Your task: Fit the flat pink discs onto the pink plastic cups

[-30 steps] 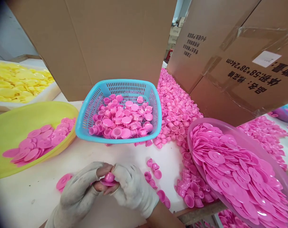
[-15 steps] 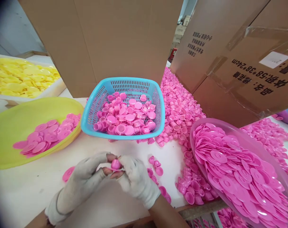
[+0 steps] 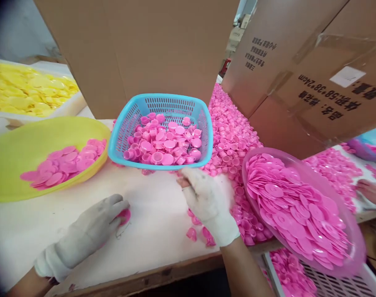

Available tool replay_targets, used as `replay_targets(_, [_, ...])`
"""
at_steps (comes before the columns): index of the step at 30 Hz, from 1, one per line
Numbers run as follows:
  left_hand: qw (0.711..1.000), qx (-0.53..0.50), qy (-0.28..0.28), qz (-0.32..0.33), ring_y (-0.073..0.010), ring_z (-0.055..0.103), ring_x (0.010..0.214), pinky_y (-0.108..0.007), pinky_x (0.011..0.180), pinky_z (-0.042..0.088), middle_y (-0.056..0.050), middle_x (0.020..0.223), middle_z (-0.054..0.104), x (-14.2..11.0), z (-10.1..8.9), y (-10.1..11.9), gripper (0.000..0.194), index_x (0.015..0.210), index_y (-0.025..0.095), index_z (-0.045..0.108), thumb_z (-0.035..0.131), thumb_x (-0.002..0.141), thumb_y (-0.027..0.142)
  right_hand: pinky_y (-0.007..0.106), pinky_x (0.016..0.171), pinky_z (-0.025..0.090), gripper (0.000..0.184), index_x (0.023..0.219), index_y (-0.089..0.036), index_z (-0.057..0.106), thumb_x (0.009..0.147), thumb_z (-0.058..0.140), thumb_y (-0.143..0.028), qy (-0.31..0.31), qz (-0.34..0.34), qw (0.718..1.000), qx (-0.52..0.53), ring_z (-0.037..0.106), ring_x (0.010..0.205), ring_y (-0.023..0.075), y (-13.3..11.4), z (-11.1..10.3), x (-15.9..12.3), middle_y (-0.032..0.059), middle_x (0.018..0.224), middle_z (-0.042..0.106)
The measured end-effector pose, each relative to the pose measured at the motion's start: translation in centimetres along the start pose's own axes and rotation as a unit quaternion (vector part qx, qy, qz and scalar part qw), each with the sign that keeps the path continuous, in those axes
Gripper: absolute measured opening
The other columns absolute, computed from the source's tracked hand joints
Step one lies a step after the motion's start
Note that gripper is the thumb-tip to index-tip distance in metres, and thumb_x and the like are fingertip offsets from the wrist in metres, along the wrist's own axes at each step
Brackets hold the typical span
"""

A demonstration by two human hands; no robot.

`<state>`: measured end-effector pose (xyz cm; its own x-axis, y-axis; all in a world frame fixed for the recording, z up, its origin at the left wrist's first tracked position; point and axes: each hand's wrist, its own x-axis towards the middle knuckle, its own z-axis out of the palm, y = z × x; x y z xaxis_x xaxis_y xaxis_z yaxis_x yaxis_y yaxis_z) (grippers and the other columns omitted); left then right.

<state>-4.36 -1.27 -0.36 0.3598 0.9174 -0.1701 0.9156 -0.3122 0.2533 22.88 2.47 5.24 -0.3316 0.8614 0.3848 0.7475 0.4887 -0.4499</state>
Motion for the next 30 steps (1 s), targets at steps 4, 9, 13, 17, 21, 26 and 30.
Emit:
replay_targets(4, [0.999,-0.012,0.032,0.015,-0.0218,0.059,0.077,-0.037,0.076,0.045,-0.009,0.088,0.063,0.6,1.8,0.1,0.019,0.084,0.016,0.061,0.042,0.083,0.019,0.025,0.061,0.041,0.013,0.087,-0.02,0.059,0.082,0.05,-0.011,-0.167,0.079,0.98,-0.079,0.058,0.071,0.0158,1.2,1.5,-4.8,0.0024,0.078,0.063])
replay_targets(9, [0.973,-0.22,0.063,0.003,-0.0181,0.058,0.074,-0.031,0.07,0.044,-0.002,0.078,0.062,2.4,0.7,1.7,0.018,0.081,0.019,0.059,0.043,0.084,0.026,0.028,0.059,0.039,0.014,0.072,-0.019,0.059,0.075,0.053,-0.006,-0.192,0.073,0.965,-0.163,0.055,0.068,0.0185,2.2,3.4,-7.2,0.0057,0.077,0.06])
replay_targets(13, [0.877,-0.475,-0.007,-0.067,-0.0133,0.055,0.057,-0.026,0.057,0.044,0.001,0.061,0.057,4.0,-0.4,4.1,0.015,0.076,0.017,0.056,0.046,0.08,0.028,0.028,0.065,0.043,0.018,0.076,-0.018,0.056,0.079,0.046,-0.004,-0.126,0.034,0.99,-0.049,0.054,0.071,0.0167,1.4,3.9,-5.7,0.004,0.078,0.057])
replay_targets(17, [0.759,-0.644,-0.043,-0.088,-0.012,0.058,0.057,-0.025,0.058,0.048,0.0,0.064,0.06,4.5,-0.4,5.0,0.018,0.085,0.013,0.058,0.051,0.073,0.023,0.031,0.074,0.045,0.014,0.088,-0.018,0.055,0.085,0.044,-0.01,-0.059,-0.036,0.997,0.029,0.054,0.084,0.0183,-0.5,4.9,-3.9,0.0073,0.095,0.057])
replay_targets(21, [0.717,-0.694,-0.043,-0.054,-0.0107,0.057,0.061,-0.023,0.061,0.048,-0.002,0.067,0.061,3.8,-0.1,4.5,0.015,0.078,0.012,0.062,0.054,0.075,0.024,0.034,0.076,0.046,0.018,0.091,-0.019,0.056,0.085,0.043,-0.008,-0.067,-0.071,0.995,0.0,0.055,0.087,0.0197,-1.2,6.8,-3.2,0.007,0.098,0.059])
replay_targets(26, [0.7,-0.708,-0.035,-0.084,-0.0108,0.059,0.063,-0.024,0.063,0.05,-0.002,0.07,0.064,3.4,0.2,3.7,0.017,0.084,0.011,0.064,0.058,0.075,0.024,0.033,0.079,0.05,0.029,0.104,-0.019,0.057,0.083,0.042,-0.005,-0.04,-0.087,0.995,0.013,0.057,0.095,0.0201,-0.9,8.4,-3.2,0.0095,0.109,0.058])
replay_targets(30, [0.69,-0.716,-0.033,-0.105,-0.0114,0.06,0.063,-0.024,0.064,0.051,-0.001,0.067,0.064,3.5,0.2,3.5,0.017,0.085,0.013,0.065,0.059,0.075,0.025,0.035,0.08,0.052,0.035,0.105,-0.017,0.06,0.08,0.039,-0.002,-0.046,-0.075,0.996,0.021,0.057,0.094,0.0205,-1.3,8.6,-3.1,0.0107,0.107,0.059])
